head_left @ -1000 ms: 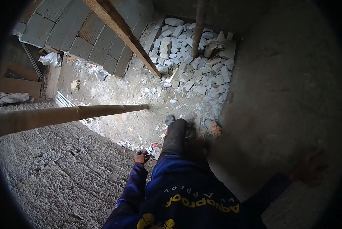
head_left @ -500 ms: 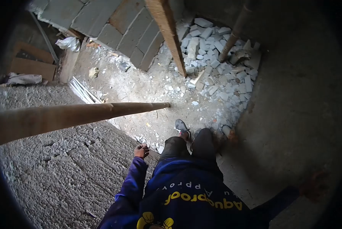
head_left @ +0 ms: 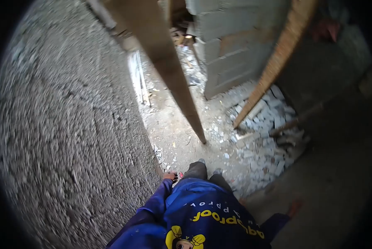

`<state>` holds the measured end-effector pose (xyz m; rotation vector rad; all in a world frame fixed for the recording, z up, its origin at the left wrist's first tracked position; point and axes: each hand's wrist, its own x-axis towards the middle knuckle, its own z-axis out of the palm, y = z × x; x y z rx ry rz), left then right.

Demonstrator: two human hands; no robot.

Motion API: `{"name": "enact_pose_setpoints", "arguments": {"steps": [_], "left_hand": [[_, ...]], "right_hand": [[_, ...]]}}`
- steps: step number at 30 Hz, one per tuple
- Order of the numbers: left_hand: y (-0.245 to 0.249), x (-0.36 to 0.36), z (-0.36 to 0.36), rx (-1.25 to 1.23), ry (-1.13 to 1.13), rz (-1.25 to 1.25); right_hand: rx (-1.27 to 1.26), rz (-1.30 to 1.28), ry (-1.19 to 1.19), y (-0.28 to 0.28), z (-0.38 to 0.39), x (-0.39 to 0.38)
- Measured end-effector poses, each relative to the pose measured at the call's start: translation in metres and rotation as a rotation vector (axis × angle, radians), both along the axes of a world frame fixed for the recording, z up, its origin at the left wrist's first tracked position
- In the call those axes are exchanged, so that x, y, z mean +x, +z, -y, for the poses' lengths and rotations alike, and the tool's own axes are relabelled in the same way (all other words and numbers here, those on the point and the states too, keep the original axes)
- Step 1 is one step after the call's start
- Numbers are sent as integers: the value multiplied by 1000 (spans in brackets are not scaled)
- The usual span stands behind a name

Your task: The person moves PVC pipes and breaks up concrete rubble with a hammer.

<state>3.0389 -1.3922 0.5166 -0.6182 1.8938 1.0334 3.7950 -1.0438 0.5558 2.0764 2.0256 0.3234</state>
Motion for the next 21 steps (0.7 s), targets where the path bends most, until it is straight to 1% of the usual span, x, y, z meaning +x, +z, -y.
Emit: {"name": "enact_pose_setpoints", "arguments": {"steps": [1,2,3,4,5,6,7,8,9,11,12,13,14,15,17,18,20,21], "left_hand": [[-20,6,11,47,43,45],[-25,14,21,62,106,45],[-26,22,31,78,122,-43],[-25,29,41,84,132,-134],[-24,35,48,44,232,-150],[-39,42,68,50,281,-148],[-66,46,93,30,266,-220],[-80,45,108,5,246,-293],[-78,42,114,12,283,-297],[-60,37,123,74,585,-139],[-47,31,123,77,608,-132],[-32,17,119,123,553,-168],[-24,3,113,170,495,-202],[-17,-13,105,174,510,-189],[-10,-55,90,250,591,-322],[-5,-77,80,258,597,-317],[18,-127,54,283,576,-368],[17,-153,45,281,528,-352]], "right_hand": [[-316,-651,114,-2,-37,-72],[-623,-871,-11,39,-49,-168],[-680,-804,55,54,-54,-230],[-642,-854,139,65,-50,-285],[-603,-906,214,69,-49,-319],[-615,-969,246,32,-58,-329],[-624,-1037,277,-12,-71,-340],[-686,-996,289,-23,-76,-364],[-745,-952,295,-26,-70,-389],[-870,-975,586,2,-51,-448],[-900,-883,692,24,-38,-478],[-925,-787,793,40,-27,-508],[-1050,-681,817,42,-20,-536],[-1169,-572,834,44,-11,-564],[-1182,-508,960,58,18,-619],[-1176,-498,964,66,32,-648],[-1194,-496,1186,73,59,-706],[-1188,-493,1177,71,70,-733]]}}
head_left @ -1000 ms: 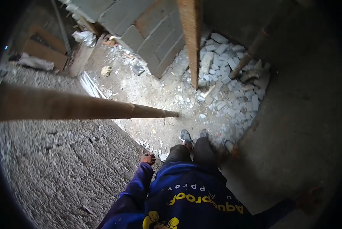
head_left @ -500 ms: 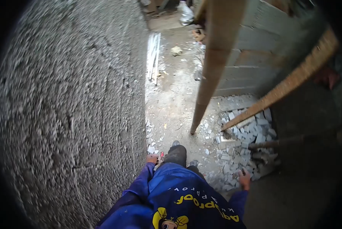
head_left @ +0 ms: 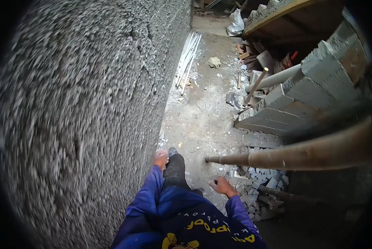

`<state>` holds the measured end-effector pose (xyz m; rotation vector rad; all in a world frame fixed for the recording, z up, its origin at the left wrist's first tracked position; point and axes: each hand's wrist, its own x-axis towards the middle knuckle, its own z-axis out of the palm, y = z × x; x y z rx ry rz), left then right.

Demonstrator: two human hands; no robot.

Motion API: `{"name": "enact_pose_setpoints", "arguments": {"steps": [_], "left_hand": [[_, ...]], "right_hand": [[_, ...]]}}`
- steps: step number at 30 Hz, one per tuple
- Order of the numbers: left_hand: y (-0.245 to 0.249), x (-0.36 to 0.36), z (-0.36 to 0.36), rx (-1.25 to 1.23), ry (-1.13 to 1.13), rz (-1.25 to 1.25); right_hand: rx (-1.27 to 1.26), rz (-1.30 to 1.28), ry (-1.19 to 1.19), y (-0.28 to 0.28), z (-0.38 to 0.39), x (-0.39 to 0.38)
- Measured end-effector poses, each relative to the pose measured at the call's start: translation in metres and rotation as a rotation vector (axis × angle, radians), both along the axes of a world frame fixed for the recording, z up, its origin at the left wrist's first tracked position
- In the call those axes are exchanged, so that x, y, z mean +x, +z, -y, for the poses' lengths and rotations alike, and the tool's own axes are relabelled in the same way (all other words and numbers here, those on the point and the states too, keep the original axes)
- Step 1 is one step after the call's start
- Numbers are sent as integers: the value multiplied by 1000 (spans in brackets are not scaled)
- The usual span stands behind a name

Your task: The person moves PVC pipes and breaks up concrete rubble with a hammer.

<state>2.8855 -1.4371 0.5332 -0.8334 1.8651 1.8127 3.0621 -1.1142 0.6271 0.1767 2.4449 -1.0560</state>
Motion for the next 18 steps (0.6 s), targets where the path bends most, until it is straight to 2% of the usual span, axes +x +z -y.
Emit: {"name": "enact_pose_setpoints", "arguments": {"steps": [1,3,5,7,9,11,13,15,17,18], "left_hand": [[-1,-26,-11,6,-12,0],[-21,-68,-28,-138,-209,41],[-61,-81,-37,-53,-185,37],[-115,-92,-39,-354,-524,-230],[-74,-101,-48,-382,-696,-317],[-41,-102,-52,-324,-721,-341],[-22,-103,-50,-270,-661,-327],[-2,-101,-43,-196,-551,-281],[-3,-97,-24,-145,-463,-199],[-11,-90,-10,-124,-409,-163]], "right_hand": [[1,-8,50,-2,10,-30],[4,-5,78,-2,29,-95],[-218,111,-37,4,41,-151],[-514,169,-291,-16,44,-201],[-809,314,-699,-15,42,-257],[-819,266,-1097,2,39,-312],[-936,210,-1306,1,13,-359],[-1076,111,-1232,-48,-46,-394],[-1164,-58,-1108,-68,-120,-436],[-769,-99,-1311,-64,-150,-464]]}}
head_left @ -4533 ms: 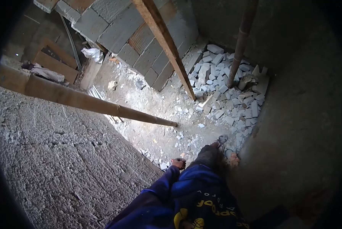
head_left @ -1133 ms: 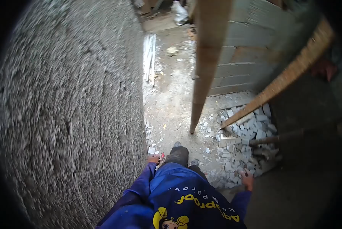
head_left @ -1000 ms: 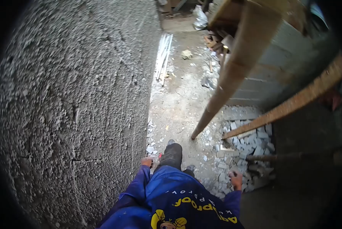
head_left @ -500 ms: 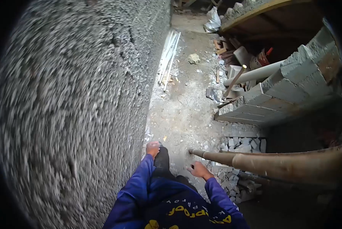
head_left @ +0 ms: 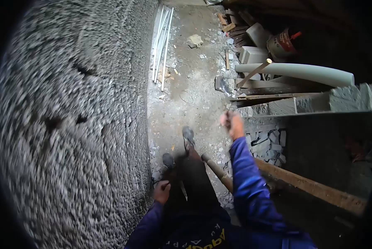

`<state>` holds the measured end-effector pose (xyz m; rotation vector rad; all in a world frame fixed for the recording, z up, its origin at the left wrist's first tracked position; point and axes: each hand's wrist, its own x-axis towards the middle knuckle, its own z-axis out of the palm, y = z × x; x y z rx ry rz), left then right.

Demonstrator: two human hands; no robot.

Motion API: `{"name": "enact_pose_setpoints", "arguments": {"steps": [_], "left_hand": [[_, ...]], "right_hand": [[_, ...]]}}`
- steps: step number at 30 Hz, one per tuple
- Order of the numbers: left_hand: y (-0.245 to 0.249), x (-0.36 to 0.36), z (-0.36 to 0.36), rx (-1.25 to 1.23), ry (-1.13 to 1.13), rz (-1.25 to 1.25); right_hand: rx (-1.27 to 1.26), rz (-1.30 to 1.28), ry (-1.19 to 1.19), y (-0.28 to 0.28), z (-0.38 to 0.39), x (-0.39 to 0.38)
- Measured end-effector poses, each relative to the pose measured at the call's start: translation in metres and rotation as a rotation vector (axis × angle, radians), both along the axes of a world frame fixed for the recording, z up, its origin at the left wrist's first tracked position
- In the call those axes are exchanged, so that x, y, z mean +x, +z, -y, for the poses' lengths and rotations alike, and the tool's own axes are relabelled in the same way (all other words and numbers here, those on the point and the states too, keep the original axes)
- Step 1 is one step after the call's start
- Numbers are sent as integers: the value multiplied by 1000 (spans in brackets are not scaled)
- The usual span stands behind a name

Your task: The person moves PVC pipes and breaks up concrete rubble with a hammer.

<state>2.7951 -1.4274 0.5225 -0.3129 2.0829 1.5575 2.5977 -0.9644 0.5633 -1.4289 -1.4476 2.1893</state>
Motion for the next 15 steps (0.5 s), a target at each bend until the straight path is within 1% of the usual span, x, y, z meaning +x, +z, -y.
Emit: {"name": "enact_pose_setpoints", "arguments": {"steps": [1,2,3,4,5,6,7,8,9,10,11,12,13,15], "left_hand": [[0,0,10,-58,31,53],[6,0,19,-120,65,110],[15,-5,25,-140,83,97],[2,6,47,-182,45,53],[-9,19,62,-103,223,220],[12,3,53,-168,269,336],[39,-15,42,-236,314,456],[47,-31,31,-263,319,480],[54,-42,22,-239,292,515],[63,-53,12,-219,272,554],[71,-69,-7,-250,265,580],[62,-69,-13,-237,249,576],[53,-68,-18,-220,234,570],[66,-94,-51,-232,271,618]], "right_hand": [[136,-98,-33,-25,-48,-21],[225,-180,-37,-8,-82,-44],[259,-167,-10,0,-126,-71],[410,-188,-64,-10,-175,-100],[558,113,-7,23,-194,-131],[804,158,42,5,-246,-160],[1107,205,132,-13,-307,-181],[1429,294,223,-29,-361,-199],[1649,376,312,-40,-402,-212],[1807,422,390,-57,-440,-221],[1701,487,458,-48,-439,-234],[1784,462,475,-67,-468,-243],[1763,519,536,-71,-478,-247],[1758,591,671,-72,-492,-245]]}}
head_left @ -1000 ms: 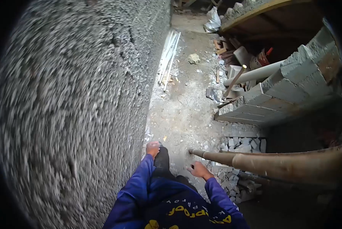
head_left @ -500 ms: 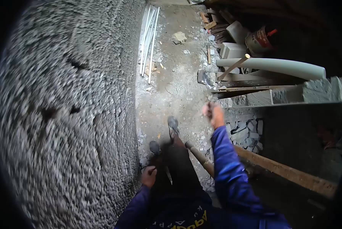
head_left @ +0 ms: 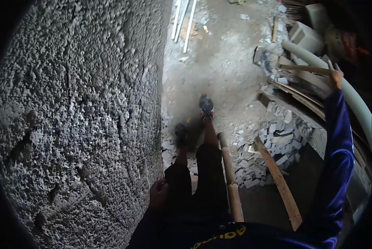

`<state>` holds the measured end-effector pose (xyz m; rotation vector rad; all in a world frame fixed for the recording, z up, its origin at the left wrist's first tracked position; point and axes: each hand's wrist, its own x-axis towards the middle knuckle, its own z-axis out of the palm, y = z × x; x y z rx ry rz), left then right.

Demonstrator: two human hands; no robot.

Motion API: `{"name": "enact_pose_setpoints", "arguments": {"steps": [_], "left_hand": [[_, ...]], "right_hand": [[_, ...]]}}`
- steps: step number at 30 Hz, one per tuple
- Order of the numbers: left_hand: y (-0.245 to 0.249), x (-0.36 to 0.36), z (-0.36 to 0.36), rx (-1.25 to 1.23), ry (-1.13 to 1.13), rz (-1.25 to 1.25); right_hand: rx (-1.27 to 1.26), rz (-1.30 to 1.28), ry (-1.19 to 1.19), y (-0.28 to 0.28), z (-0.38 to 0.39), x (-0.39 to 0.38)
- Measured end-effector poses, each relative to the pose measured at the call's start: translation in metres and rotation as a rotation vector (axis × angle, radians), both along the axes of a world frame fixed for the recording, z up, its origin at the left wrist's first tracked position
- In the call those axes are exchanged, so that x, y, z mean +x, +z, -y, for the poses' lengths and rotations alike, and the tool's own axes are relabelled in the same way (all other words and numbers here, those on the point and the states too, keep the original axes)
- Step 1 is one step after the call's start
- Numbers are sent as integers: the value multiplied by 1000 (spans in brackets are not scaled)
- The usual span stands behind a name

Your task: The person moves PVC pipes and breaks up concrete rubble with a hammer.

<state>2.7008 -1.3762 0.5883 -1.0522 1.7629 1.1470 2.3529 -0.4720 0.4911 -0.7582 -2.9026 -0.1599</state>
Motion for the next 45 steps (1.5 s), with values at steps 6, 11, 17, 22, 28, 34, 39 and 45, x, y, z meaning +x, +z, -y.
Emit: {"name": "enact_pose_setpoints", "arguments": {"steps": [6,11,17,22,28,34,39,45], "left_hand": [[3,-23,-31,50,-17,10],[-3,-12,-28,128,90,-50],[-28,61,6,209,63,-161],[-27,136,53,145,-77,-357],[-35,244,95,152,-4,-287],[-39,275,56,89,130,-406],[-26,218,-16,-33,270,-556],[-103,247,-73,-653,-374,-584]], "right_hand": [[-905,326,-437,62,135,-3],[-1960,-475,-951,46,182,31],[-1794,-289,-204,-68,210,125],[-2076,-714,-755,38,471,178],[-1978,-657,-896,53,654,303],[-2077,-360,-992,1,770,439],[-1992,-75,-882,-28,806,556],[-2153,245,-883,-64,799,619]]}}
